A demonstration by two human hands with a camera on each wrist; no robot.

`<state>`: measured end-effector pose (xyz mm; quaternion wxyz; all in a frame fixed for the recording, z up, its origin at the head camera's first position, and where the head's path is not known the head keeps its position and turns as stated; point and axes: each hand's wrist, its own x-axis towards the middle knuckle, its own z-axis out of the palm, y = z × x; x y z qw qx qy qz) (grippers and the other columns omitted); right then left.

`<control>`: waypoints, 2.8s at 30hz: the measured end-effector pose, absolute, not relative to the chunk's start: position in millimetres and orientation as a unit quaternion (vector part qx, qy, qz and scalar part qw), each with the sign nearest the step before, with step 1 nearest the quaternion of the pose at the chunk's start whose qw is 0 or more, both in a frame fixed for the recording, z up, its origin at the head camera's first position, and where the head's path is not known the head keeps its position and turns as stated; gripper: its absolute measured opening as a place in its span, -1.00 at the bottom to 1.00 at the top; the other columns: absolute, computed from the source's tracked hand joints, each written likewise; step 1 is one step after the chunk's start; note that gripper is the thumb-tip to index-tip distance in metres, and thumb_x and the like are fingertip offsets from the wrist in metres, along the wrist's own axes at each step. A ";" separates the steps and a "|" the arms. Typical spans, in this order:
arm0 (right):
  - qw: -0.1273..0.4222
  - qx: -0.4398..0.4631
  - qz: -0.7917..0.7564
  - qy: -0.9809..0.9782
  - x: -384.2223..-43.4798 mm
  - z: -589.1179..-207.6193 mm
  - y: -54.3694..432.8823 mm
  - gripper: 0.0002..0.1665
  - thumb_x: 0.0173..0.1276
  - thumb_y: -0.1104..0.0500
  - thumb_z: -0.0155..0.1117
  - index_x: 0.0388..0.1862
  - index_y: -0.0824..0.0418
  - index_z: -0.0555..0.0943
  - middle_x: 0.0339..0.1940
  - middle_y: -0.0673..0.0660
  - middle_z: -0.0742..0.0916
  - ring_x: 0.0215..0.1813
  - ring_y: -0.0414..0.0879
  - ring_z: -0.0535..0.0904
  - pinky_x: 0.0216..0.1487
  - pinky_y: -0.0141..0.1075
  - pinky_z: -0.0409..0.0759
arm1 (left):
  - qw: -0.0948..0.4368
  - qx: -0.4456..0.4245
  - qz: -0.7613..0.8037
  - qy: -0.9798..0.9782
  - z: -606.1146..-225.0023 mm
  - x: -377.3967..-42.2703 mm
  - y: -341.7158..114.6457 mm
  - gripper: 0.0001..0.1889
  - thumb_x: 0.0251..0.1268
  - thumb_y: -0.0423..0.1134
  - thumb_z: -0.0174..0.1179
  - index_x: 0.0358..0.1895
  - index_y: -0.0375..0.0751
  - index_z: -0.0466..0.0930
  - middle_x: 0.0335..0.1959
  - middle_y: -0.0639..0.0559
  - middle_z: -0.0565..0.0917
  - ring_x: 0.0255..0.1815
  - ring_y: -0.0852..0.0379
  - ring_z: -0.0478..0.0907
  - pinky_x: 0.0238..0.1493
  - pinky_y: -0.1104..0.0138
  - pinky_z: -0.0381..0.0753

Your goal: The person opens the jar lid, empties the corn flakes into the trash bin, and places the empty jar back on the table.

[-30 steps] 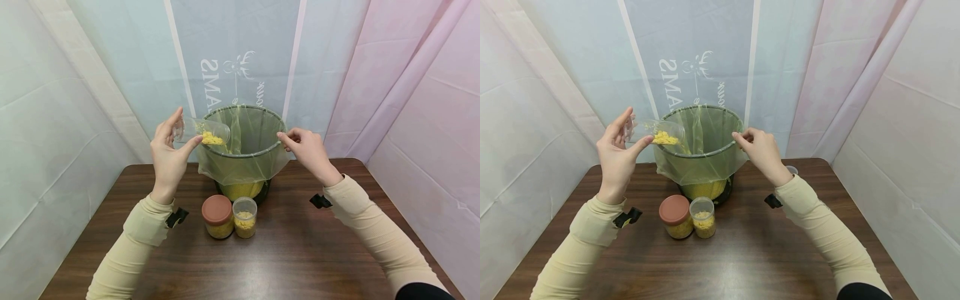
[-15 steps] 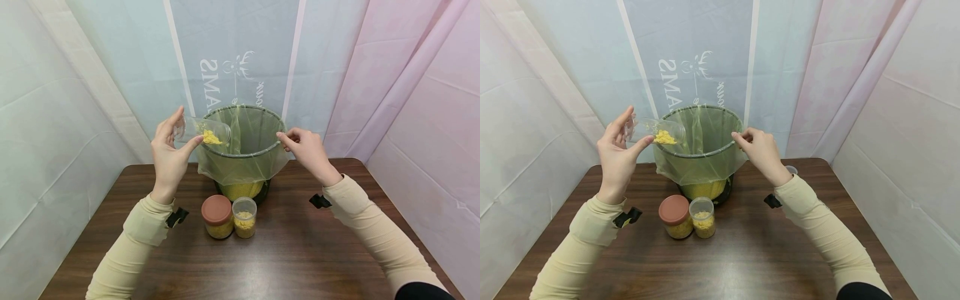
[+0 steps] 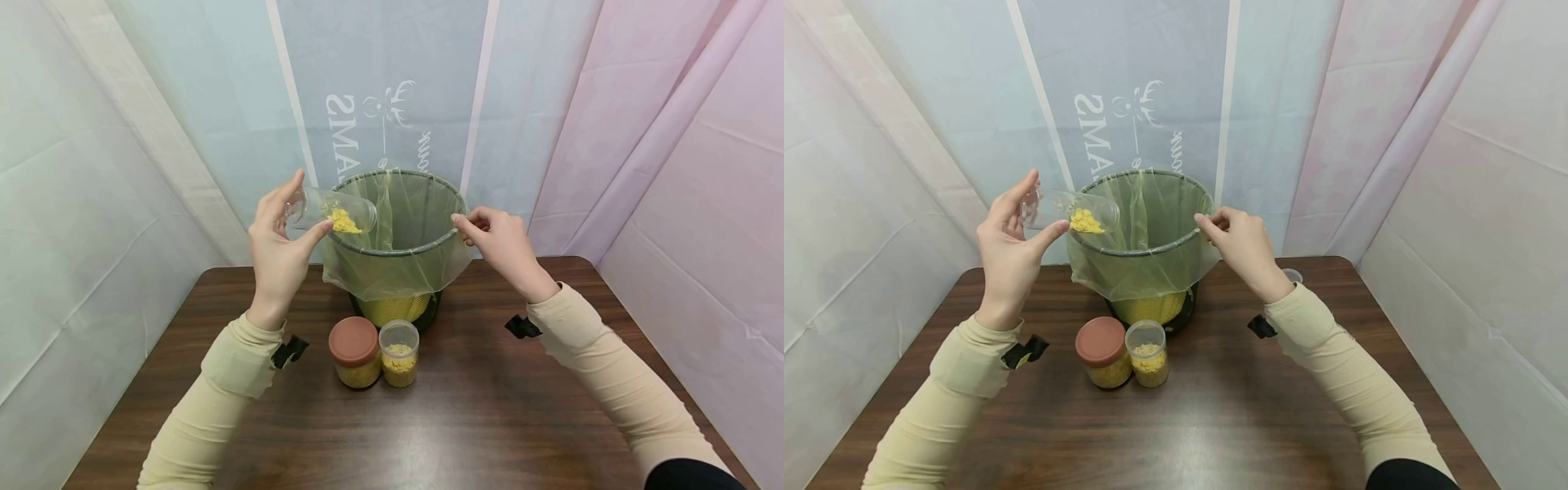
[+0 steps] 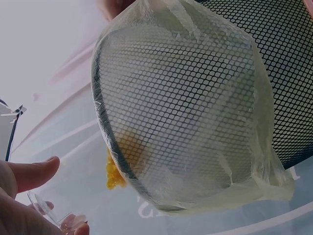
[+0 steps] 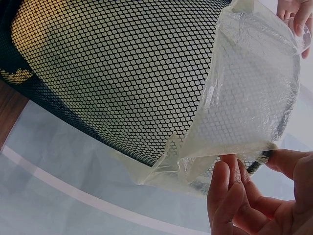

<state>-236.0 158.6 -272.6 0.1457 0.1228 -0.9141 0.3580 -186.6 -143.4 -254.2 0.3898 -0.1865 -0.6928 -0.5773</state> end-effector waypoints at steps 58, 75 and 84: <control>0.149 0.121 0.357 -0.914 -236.9 -274.6 158.4 -0.46 0.32 -0.35 0.04 -0.38 0.05 0.64 -0.48 0.03 0.73 -0.39 -0.07 0.62 -0.43 -0.23 0.42 | 0.344 -0.153 -0.556 -0.742 -224.8 -210.7 -128.0 -0.35 -0.12 -0.38 0.49 0.17 -0.29 0.52 0.07 -0.17 0.56 0.10 0.08 0.54 0.21 0.41 0.44; 0.151 0.121 0.360 -0.913 -237.0 -274.6 158.4 -0.50 0.34 -0.31 0.06 -0.41 0.06 0.63 -0.49 0.02 0.73 -0.38 -0.10 0.62 -0.40 -0.24 0.43 | 0.346 -0.152 -0.462 -0.802 -216.5 -216.2 -123.4 -0.38 -0.14 -0.18 0.52 0.10 -0.26 0.59 0.03 -0.12 0.63 -0.04 0.06 0.53 0.02 0.28 0.49; 0.144 0.119 0.362 -0.913 -236.8 -274.8 158.4 -0.42 0.31 -0.39 0.01 -0.39 0.06 0.63 -0.48 0.03 0.73 -0.37 -0.10 0.61 -0.38 -0.23 0.42 | 0.392 -0.203 -0.419 -0.793 -222.2 -213.0 -122.0 -0.37 -0.17 -0.40 0.49 0.13 -0.27 0.57 0.11 -0.11 0.59 0.12 0.04 0.49 0.17 0.26 0.43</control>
